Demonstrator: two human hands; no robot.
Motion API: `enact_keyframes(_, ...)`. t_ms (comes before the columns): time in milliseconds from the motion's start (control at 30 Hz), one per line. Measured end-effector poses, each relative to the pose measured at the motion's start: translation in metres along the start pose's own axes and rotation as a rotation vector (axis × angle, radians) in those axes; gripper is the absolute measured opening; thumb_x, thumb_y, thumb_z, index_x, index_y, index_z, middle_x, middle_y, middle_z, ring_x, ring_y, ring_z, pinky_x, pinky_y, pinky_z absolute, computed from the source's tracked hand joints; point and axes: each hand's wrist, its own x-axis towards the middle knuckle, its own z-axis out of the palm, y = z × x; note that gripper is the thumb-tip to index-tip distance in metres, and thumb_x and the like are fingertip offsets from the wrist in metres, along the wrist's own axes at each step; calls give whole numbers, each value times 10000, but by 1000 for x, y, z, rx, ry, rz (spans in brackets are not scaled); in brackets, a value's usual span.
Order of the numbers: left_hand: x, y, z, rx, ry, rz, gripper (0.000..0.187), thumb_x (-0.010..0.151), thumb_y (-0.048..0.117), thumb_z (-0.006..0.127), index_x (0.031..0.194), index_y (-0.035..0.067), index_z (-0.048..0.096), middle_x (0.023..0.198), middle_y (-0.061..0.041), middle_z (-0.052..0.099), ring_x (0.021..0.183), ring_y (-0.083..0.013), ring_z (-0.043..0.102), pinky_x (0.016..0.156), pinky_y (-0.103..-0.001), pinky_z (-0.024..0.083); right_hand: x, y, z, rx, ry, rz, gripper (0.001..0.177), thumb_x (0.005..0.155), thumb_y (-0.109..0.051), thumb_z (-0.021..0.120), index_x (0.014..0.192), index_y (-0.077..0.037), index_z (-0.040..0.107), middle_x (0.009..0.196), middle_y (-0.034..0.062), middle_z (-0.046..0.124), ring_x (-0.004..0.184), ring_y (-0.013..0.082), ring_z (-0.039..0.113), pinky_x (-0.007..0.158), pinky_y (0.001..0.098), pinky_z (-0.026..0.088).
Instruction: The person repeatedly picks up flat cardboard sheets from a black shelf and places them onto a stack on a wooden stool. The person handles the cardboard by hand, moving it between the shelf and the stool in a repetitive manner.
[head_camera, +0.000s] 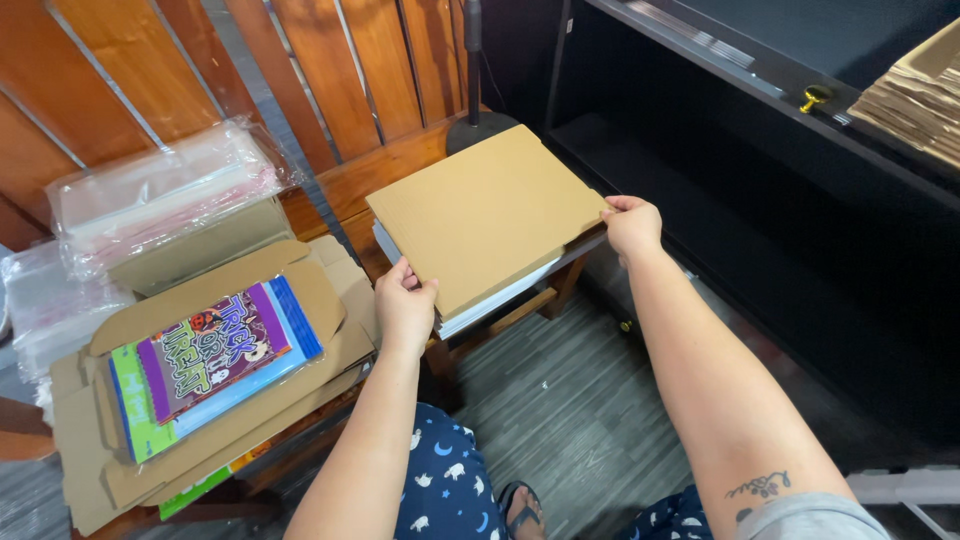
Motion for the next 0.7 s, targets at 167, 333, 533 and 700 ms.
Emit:
enact_keyframes(167,4,-14,4,41,2,-24,751,793,46,828,1480,-26,535,1280,-156,579,1171,-202,649,921,-215,601,16,15,8,-11,-28,-16,323,933,-67,773,1251,-33,724,1135,217,738,1110,336,710,908,414,603)
enact_keyframes(333,-5,-6,5,35,-18,-52,754,803,39,821,1490,-35,520,1298,-174,570,1186,-216,642,940,-228,599,11,20,5,-64,-24,3,338,916,-104,801,1244,-66,730,1128,182,749,1120,312,710,926,412,593)
enact_keyframes(533,-1,-11,4,64,-38,-70,752,833,43,791,1513,-42,482,1344,-184,537,1234,-230,613,988,-239,582,20,35,10,-95,-27,-10,343,893,-119,819,1226,-80,748,1091,153,764,1104,291,720,921,395,584)
enact_keyframes(700,-1,-12,4,134,-26,-45,756,838,50,792,1517,-45,473,1365,-195,522,1262,-258,598,1002,-249,574,4,24,5,-33,-12,-1,360,886,-102,820,1230,-42,734,1103,187,757,1124,313,713,934,410,576)
